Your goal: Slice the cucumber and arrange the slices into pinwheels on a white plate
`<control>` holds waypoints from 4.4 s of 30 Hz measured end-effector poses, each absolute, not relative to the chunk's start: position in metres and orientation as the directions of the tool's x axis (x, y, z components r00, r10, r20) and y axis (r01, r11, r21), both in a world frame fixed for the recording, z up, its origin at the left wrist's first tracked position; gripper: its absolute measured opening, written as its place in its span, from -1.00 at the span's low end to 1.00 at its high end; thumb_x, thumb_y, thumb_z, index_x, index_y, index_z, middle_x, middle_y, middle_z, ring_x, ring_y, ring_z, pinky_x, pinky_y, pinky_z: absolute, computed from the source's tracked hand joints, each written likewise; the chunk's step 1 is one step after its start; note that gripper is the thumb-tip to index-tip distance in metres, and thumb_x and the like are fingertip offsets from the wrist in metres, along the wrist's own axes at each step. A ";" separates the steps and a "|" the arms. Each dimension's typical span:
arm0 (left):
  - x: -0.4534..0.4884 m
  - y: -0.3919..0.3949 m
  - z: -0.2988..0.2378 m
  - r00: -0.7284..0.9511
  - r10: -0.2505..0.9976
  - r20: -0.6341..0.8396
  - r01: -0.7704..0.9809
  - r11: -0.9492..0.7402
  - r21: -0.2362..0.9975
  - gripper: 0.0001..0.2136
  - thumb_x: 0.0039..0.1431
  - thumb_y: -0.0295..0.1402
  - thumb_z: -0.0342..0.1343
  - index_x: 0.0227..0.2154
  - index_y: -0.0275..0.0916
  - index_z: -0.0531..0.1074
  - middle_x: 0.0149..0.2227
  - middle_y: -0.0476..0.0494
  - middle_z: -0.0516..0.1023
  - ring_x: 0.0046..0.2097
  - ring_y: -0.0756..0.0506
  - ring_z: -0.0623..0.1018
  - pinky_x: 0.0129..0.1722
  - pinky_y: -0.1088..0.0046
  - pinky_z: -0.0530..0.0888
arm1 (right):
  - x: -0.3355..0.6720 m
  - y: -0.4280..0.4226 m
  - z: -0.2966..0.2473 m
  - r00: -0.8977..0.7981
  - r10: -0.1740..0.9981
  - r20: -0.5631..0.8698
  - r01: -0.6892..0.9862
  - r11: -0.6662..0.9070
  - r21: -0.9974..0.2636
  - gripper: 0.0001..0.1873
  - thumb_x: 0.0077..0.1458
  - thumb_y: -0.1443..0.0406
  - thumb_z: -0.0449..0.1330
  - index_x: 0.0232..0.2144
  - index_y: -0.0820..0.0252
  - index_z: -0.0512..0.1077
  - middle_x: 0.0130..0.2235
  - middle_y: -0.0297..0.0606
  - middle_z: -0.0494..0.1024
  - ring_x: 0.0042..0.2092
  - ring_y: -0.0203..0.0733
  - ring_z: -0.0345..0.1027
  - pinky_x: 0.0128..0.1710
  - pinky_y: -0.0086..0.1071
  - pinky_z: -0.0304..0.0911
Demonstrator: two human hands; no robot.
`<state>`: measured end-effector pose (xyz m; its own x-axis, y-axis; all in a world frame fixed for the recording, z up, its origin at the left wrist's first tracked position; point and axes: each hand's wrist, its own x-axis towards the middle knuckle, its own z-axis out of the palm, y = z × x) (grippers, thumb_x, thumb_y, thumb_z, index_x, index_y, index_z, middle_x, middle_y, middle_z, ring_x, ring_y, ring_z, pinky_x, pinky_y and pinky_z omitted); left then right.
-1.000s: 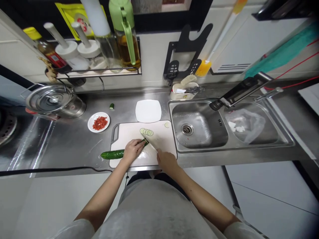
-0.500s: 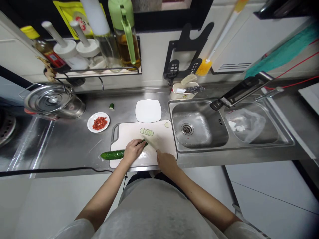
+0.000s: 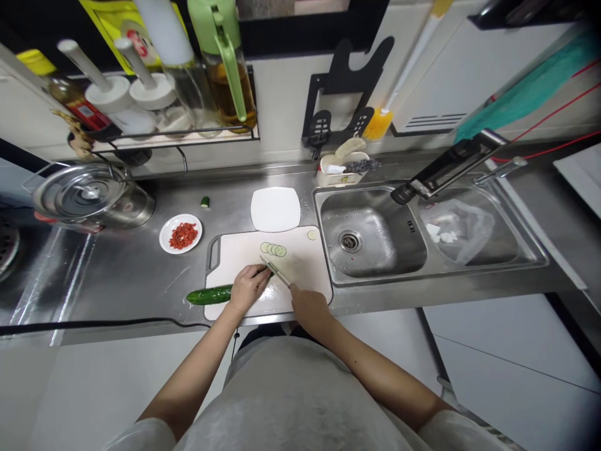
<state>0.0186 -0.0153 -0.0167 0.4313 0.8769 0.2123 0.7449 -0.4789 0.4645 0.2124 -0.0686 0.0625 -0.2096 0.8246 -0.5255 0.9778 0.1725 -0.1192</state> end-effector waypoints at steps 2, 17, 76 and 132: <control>0.019 -0.015 -0.017 0.435 0.872 0.222 0.742 -0.487 0.461 -0.76 0.27 -0.29 -0.03 -0.19 -0.14 0.54 -0.14 -0.16 0.55 -0.11 -0.08 0.49 -0.08 0.33 0.47 | 0.213 -0.068 0.063 -0.216 0.825 -0.523 0.976 0.176 -0.125 -0.75 0.23 0.44 -0.09 -0.07 0.27 0.26 -0.34 -0.07 0.56 -0.24 -0.08 0.51 -0.35 -0.38 0.29; 0.017 -0.014 -0.021 0.446 0.878 0.176 0.744 -0.472 0.473 -0.77 0.26 -0.28 -0.02 -0.16 -0.11 0.53 -0.12 -0.16 0.54 -0.08 -0.09 0.49 -0.04 0.30 0.47 | 0.205 -0.058 0.061 -0.210 0.814 -0.541 0.976 0.138 -0.170 -0.76 0.20 0.47 -0.07 -0.12 0.31 0.31 -0.34 -0.05 0.57 -0.23 -0.07 0.52 -0.33 -0.36 0.32; 0.019 -0.015 -0.023 0.483 0.816 0.318 0.685 -0.578 0.445 -0.76 0.22 -0.38 0.04 -0.07 -0.15 0.48 -0.17 -0.15 0.53 -0.11 -0.08 0.48 -0.08 0.34 0.48 | 0.213 -0.043 0.041 -0.262 0.791 -0.553 0.955 0.131 -0.266 -0.71 0.14 0.45 -0.05 -0.12 0.30 0.36 -0.26 -0.03 0.57 -0.16 -0.05 0.49 -0.27 -0.33 0.31; 0.078 0.020 0.044 0.448 0.893 -0.027 0.730 -0.348 0.589 -0.88 0.12 -0.26 0.12 -0.33 -0.07 0.54 -0.20 -0.08 0.54 -0.06 -0.18 0.44 0.06 0.05 0.19 | 0.284 -0.076 0.047 -0.147 0.960 -0.240 0.989 0.136 -0.060 -0.50 0.27 0.31 -0.05 0.24 0.08 0.16 -0.21 -0.08 0.47 -0.15 -0.07 0.24 -0.15 -0.25 -0.01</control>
<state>0.0779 0.0196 0.0437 0.4483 0.8935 -0.0269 0.7295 -0.3483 0.5886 0.2843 -0.0758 0.0473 -0.1468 0.9595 -0.2403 0.9889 0.1364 -0.0596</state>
